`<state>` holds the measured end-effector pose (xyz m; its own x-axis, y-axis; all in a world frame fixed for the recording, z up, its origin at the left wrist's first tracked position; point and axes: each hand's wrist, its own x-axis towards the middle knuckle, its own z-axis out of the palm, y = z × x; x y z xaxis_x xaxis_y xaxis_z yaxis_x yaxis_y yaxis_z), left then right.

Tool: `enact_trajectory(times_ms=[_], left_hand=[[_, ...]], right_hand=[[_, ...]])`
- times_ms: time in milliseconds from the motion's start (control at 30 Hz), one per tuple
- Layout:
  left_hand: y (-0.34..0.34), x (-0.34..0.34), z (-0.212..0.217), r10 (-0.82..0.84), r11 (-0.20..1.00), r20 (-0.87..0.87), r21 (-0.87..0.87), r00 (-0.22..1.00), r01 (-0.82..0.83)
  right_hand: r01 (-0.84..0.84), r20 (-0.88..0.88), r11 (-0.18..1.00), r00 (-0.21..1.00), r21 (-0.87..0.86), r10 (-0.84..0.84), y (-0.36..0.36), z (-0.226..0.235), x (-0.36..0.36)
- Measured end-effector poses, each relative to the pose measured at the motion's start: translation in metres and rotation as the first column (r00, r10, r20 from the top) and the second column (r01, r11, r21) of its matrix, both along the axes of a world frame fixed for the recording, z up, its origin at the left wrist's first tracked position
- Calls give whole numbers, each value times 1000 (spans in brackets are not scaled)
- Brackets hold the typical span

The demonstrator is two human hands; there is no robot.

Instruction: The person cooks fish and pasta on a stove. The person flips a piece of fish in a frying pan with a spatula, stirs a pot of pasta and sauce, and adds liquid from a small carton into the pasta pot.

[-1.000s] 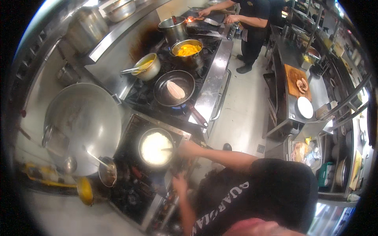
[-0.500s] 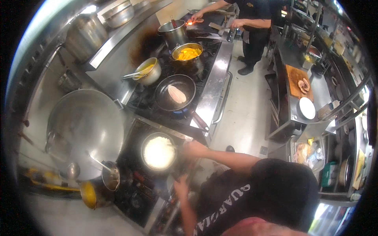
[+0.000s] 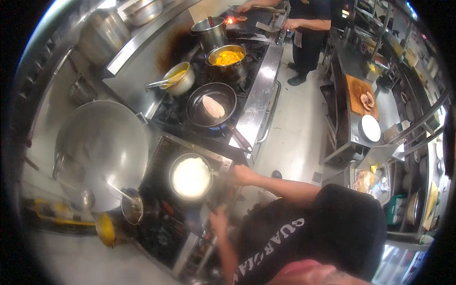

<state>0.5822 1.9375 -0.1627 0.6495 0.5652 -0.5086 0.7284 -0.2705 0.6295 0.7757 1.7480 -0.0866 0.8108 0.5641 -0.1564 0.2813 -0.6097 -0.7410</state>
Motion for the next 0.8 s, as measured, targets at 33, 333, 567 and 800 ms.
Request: enact_trajectory(times_ms=[33, 333, 567, 800], left_hand=[[-2, 1, -6, -34, 998, 9, 50, 999, 34], [-4, 3, -12, -76, 973, 77, 223, 994, 57], [8, 2, -61, -54, 983, 78, 179, 995, 39], [10, 5, -54, 29, 996, 238, 71, 971, -47]], right_hand=[[-64, -24, 997, 998, -51, 63, -1, -3, -3], [-10, 20, 1000, 1000, -6, 10, 34, -31, -2], [15, 94, 1000, 995, 1, -15, 1, -20, -13], [-2, 52, 999, 999, -38, 4, 23, 8, -7]])
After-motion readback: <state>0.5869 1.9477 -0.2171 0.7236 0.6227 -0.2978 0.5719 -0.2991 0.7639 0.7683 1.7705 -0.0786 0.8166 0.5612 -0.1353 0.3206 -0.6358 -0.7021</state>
